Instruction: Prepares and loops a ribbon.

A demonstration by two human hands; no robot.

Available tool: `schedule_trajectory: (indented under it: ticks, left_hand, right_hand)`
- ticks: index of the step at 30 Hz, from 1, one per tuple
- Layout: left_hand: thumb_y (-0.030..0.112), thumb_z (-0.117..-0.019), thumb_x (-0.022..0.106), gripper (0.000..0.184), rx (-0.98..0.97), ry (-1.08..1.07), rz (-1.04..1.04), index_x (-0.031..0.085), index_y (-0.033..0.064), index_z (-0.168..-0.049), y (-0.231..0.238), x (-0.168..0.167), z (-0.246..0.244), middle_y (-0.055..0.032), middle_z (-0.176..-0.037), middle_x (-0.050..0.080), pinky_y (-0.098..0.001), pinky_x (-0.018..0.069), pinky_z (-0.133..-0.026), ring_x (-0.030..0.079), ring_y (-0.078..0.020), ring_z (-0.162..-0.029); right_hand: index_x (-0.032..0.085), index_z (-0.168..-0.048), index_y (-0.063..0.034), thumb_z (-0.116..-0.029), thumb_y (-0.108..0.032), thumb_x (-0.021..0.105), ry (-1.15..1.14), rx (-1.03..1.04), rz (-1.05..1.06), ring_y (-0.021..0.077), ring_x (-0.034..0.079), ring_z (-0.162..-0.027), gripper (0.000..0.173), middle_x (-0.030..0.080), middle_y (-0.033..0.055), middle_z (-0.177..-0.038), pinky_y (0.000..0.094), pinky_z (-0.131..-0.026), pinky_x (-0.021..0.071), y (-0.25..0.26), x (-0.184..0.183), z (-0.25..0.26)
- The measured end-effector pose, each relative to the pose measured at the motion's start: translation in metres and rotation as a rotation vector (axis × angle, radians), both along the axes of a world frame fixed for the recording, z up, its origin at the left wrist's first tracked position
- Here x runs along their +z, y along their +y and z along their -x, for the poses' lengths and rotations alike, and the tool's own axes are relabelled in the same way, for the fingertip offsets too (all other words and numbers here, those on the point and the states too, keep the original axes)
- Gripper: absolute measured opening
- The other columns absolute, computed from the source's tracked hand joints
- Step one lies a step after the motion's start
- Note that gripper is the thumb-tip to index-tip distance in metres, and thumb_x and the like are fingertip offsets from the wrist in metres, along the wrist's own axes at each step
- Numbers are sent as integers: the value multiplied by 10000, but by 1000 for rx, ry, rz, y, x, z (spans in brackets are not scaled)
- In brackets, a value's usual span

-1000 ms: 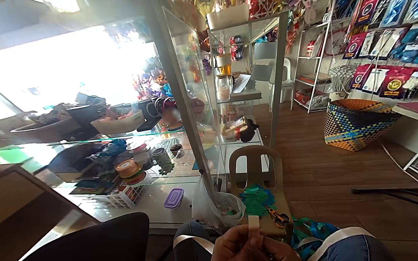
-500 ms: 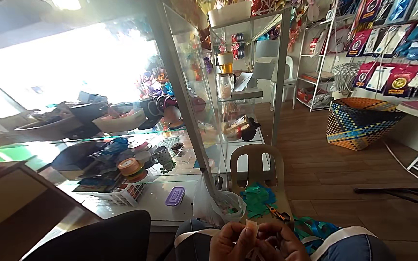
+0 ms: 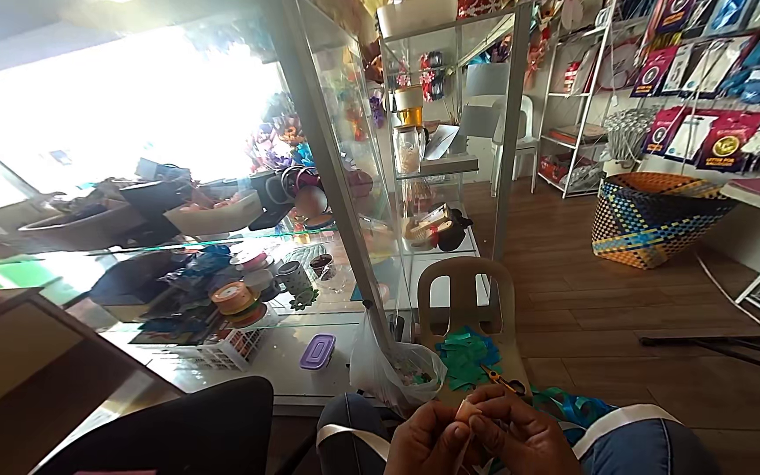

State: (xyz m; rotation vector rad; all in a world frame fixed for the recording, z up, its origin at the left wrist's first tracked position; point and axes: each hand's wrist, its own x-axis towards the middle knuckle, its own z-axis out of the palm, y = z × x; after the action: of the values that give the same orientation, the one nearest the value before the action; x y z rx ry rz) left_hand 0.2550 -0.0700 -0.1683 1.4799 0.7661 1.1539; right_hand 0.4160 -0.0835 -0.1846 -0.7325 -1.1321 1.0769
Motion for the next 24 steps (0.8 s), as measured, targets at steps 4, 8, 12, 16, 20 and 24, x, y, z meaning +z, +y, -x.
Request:
schedule_trajectory:
  ticks: [4,8,12,16,20,24]
  left_hand:
    - [85,-1042,547,112,-186,111,56,632,34,-1092,14,6,12,51,-797,699,-219,568,-638,662,-27,-683]
    - [211,-1062,543,173,-320,334,-16,647,74,-1079,60,23,29,83,-739,604,-172,503,-562,572,8,-605]
    - [216,-1057,550,147,-480,509,-62,624,107,-1122,119,48,53,88,-755,624,-143,459,-527,547,23,-580]
    - [234,-1054,559,184,-370,820,-85,629,90,-1143,164,54,77,61,-768,632,-167,428,-518,514,12,-561]
    - [272,-1065,541,295,-240,1065,-134,638,54,-1238,201,36,100,-26,-858,652,-310,499,-719,578,-90,-716]
    - [300,-1066,538,356,-278,1194,-32,653,13,-1242,206,9,98,-146,-957,680,-463,516,-823,632,-236,-834]
  right_hand:
    - [737,-953,-40,-933,-69,712,-60,-41,-29,32,672,-939,43,676,10,-1122,197,-796,597,10,3,-4]
    - [734,-1011,-56,-964,-109,660,-75,-76,-12,59,679,-900,102,720,3,-1043,227,-799,585,45,20,-18]
    - [643,-1079,-18,-1039,-100,558,13,-133,88,98,675,-812,124,700,30,-939,272,-772,588,90,73,-52]
    - [595,-1094,-45,-1067,-128,530,87,-316,75,107,687,-791,109,692,35,-915,274,-760,591,129,133,-103]
    - [578,-1143,-99,-1071,-190,537,105,-490,13,72,662,-782,124,657,-15,-932,255,-743,581,141,182,-160]
    - [574,-1194,-152,-1075,-295,535,56,-666,-88,39,661,-818,190,651,-62,-1002,222,-753,570,121,219,-214]
